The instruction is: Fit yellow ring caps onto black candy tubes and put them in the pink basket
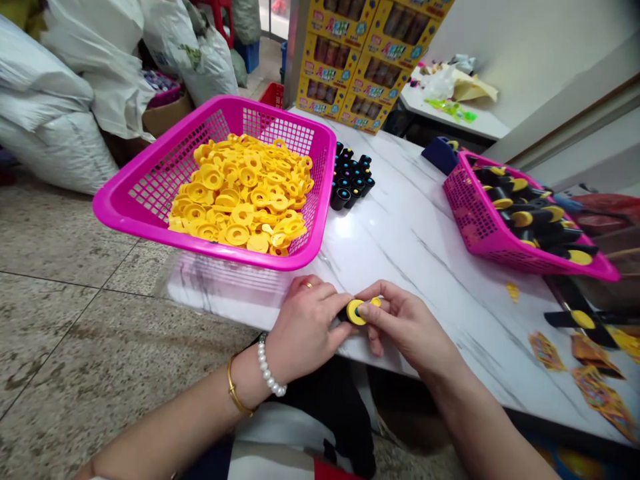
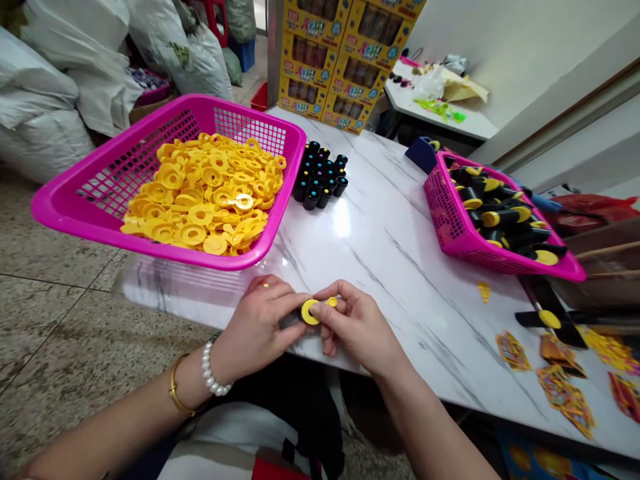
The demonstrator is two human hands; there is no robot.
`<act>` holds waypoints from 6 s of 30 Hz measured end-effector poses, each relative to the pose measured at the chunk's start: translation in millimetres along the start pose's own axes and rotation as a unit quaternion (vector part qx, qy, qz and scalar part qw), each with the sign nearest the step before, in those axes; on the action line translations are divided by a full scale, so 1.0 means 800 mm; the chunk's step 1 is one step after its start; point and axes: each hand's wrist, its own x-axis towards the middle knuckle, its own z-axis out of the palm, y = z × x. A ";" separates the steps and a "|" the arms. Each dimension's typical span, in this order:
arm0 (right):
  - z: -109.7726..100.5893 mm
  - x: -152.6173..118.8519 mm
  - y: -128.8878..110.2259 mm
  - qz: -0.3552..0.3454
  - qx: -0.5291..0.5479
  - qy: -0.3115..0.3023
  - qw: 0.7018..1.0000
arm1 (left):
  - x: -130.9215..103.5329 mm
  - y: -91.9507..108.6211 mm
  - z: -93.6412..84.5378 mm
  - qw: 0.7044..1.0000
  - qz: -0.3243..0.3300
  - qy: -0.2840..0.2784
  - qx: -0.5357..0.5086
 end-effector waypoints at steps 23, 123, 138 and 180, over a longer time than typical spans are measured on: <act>-0.018 -0.002 0.020 -0.058 0.143 0.013 0.988 | -0.001 0.003 0.006 1.000 0.003 0.019 0.006; 0.046 0.098 -0.158 -0.441 -0.409 0.013 0.798 | -0.001 -0.009 0.017 0.991 -0.053 0.096 -0.073; -0.082 0.017 -0.028 -0.177 -0.624 0.088 0.756 | -0.001 -0.010 0.016 0.997 -0.011 0.069 -0.037; -0.003 0.010 -0.006 -0.057 -0.040 -0.003 0.998 | 0.005 -0.001 0.010 1.000 -0.014 0.006 0.019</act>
